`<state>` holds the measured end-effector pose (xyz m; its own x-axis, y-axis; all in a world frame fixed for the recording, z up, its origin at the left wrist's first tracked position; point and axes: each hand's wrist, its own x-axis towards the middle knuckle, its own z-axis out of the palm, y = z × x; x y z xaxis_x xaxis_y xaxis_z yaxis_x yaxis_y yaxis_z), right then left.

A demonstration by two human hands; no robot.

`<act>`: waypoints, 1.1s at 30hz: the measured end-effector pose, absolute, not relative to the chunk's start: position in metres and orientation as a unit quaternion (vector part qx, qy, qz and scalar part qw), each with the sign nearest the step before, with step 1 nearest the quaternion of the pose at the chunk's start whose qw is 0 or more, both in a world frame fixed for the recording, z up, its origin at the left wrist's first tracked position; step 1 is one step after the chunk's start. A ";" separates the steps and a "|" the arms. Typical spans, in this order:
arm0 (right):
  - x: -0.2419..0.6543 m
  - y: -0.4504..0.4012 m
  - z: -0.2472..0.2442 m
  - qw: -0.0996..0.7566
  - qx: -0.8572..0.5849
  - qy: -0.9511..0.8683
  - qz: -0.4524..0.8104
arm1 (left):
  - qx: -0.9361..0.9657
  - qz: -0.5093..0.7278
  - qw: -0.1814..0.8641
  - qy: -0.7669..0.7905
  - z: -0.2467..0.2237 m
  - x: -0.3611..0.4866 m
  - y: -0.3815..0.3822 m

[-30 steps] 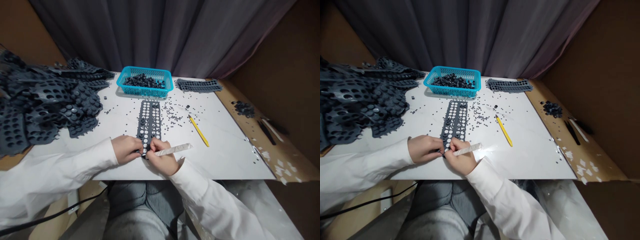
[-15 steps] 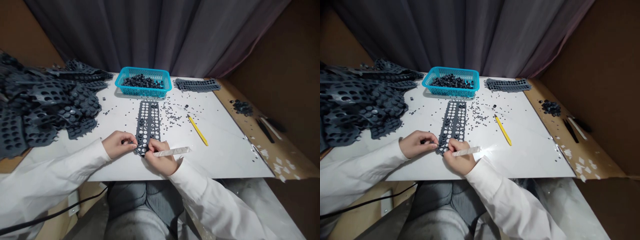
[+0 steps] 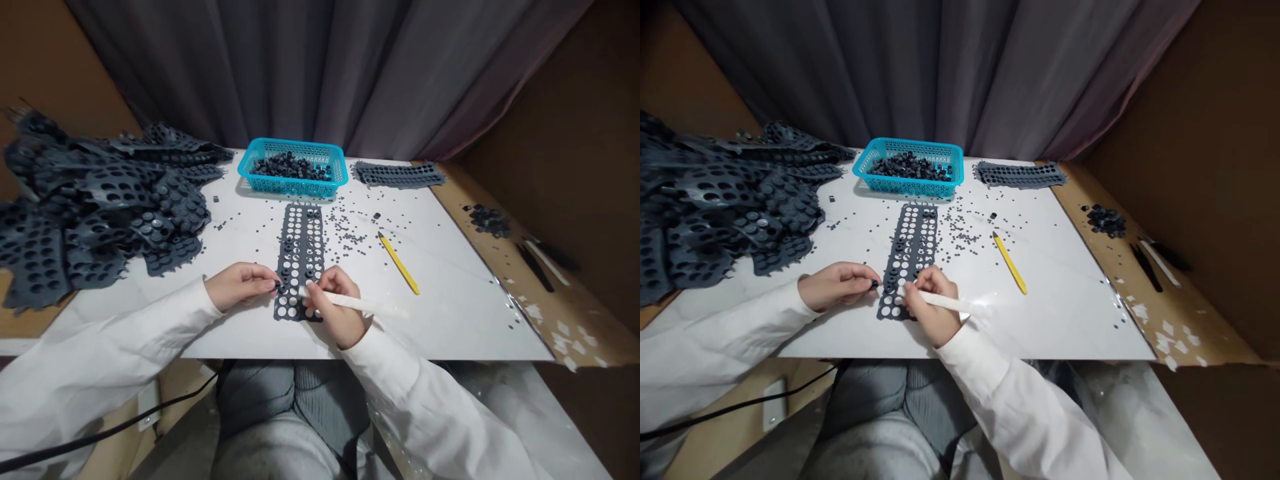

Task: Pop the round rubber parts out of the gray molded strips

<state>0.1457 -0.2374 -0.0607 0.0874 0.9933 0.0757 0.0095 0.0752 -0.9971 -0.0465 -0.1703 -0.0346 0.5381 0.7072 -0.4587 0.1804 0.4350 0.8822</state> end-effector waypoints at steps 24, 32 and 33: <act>0.137 -0.245 -0.027 0.539 -0.464 -0.572 0.408 | 0.275 0.195 0.855 0.394 -0.022 -0.011 -0.191; 0.136 -0.244 -0.038 0.600 -0.515 -0.587 0.174 | 0.259 0.262 0.816 0.445 -0.013 0.005 -0.193; 0.136 -0.243 -0.040 0.597 -0.517 -0.592 0.160 | 0.261 0.264 0.817 0.441 -0.013 0.007 -0.193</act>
